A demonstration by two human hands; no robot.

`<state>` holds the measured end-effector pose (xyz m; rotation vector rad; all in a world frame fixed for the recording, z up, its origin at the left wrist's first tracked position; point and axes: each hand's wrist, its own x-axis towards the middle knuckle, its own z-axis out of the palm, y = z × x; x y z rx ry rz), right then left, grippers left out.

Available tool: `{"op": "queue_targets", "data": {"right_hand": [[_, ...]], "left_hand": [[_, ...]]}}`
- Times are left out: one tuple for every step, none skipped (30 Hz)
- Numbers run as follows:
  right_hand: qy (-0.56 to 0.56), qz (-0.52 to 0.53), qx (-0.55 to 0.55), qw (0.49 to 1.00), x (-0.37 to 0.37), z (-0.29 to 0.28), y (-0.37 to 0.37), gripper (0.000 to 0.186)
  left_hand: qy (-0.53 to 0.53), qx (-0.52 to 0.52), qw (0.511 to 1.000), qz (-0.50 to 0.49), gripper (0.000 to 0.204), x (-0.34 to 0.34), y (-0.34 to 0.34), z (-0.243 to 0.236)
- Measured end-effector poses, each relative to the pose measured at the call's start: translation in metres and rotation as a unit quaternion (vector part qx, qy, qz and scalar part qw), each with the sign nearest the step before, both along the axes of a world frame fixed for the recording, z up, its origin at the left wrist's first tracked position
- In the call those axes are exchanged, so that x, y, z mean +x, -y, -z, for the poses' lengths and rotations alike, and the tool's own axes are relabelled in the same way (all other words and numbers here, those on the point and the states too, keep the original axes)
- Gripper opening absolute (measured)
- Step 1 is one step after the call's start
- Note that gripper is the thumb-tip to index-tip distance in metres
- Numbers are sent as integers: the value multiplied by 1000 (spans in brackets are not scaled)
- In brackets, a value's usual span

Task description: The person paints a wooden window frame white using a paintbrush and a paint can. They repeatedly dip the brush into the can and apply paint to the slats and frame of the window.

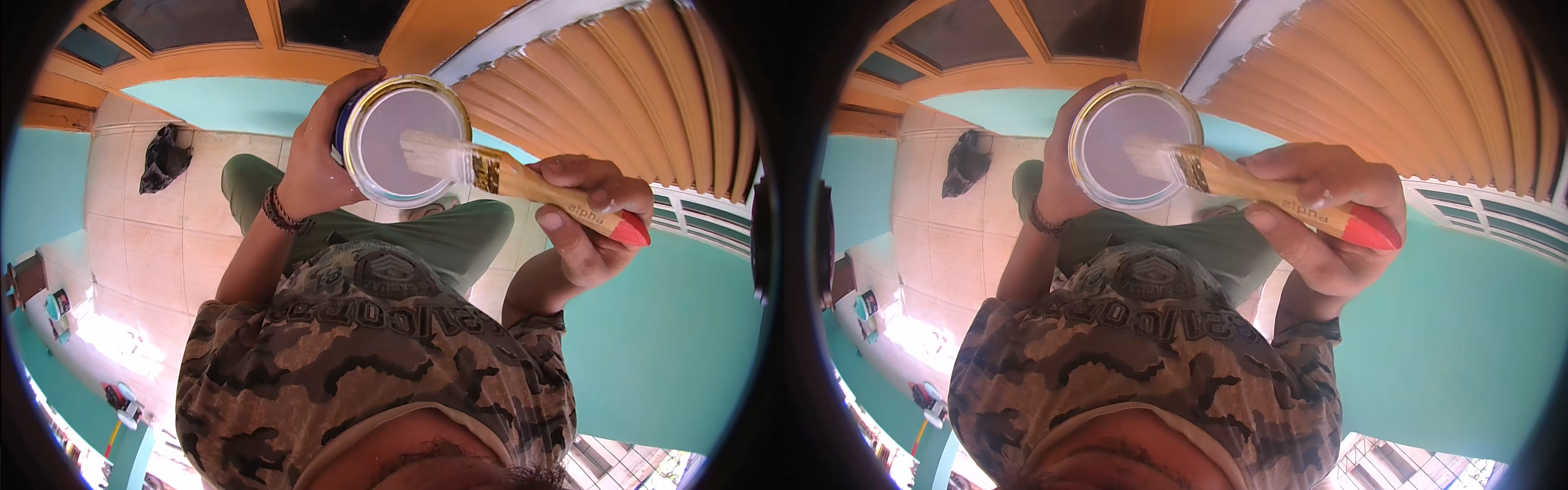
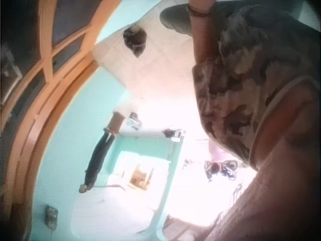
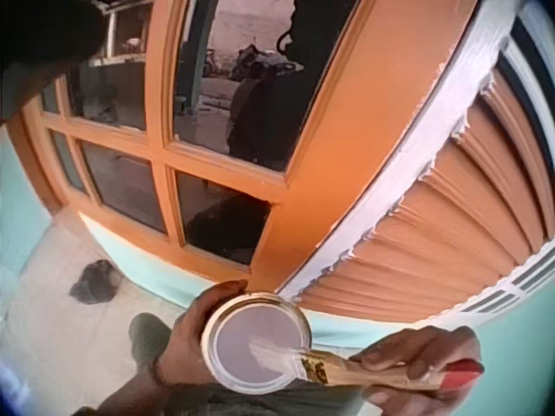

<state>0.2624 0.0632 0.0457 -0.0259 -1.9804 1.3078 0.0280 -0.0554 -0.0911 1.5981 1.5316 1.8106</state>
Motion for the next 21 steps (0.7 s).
{"op": "queue_targets", "data": {"right_hand": [[43, -6, 16, 999, -1, -2, -6, 41], [40, -3, 16, 999, -7, -5, -7, 44], [42, 17, 13, 999, -12, -6, -5, 44], [45, 37, 10, 998, -16, -7, -1, 44], [42, 55, 14, 997, -21, -7, 2, 44], [29, 84, 36, 995, -29, -9, 6, 43], [49, 106, 65, 991, -31, -13, 12, 43], [71, 134, 98, 984, -30, -19, 17, 42], [88, 165, 133, 973, -29, -19, 21, 42], [81, 162, 148, 972, -28, -18, 24, 42], [106, 169, 168, 965, -28, -16, 28, 42], [132, 176, 188, 957, -28, -15, 31, 41], [157, 181, 207, 949, -29, -11, 34, 41], [168, 224, 205, 938, -35, -9, 38, 39], [176, 222, 201, 938, -35, -6, 46, 38], [184, 219, 198, 938, -34, -1, 55, 38], [191, 215, 200, 937, -33, 4, 62, 37], [171, 219, 231, 932, -33, 8, 64, 35], [175, 230, 229, 929, -33, 10, 71, 34], [178, 241, 227, 927, -34, 10, 77, 34], [181, 251, 224, 924, -36, 11, 83, 34]], "left_hand": [[5, -11, 1000, 5, 100, -2, -2, 0], [-11, -11, 1000, 9, 99, -6, -4, -2], [-10, -14, 1000, 18, 100, -8, -5, -5], [-8, -16, 999, 27, 100, -10, -6, -9], [-12, -11, 999, 33, 100, -11, -8, -12], [-13, -25, 999, 34, 100, -12, -8, -15], [-15, -39, 999, 35, 101, -11, -6, -18], [-16, -48, 998, 42, 101, -11, -7, -20], [-6, -49, 997, 61, 101, -11, -10, -18], [4, -50, 995, 81, 101, -10, -10, -17], [21, -61, 993, 97, 101, -7, -6, -9], [-22, -49, 996, 76, 100, -4, -3, -4], [-12, -35, 996, 78, 99, -3, -3, 1], [4, -19, 996, 82, 98, -1, -6, 2], [20, -4, 996, 85, 98, 1, -4, 2], [53, -64, 993, 86, 99, 3, 7, 12], [49, -55, 994, 85, 99, 6, 11, 14], [45, -46, 995, 83, 100, 8, 15, 16], [40, -37, 995, 80, 100, 10, 17, 18], [10, 16, 998, 66, 101, 13, 19, 15], [24, 9, 997, 68, 101, 15, 22, 14]]}}
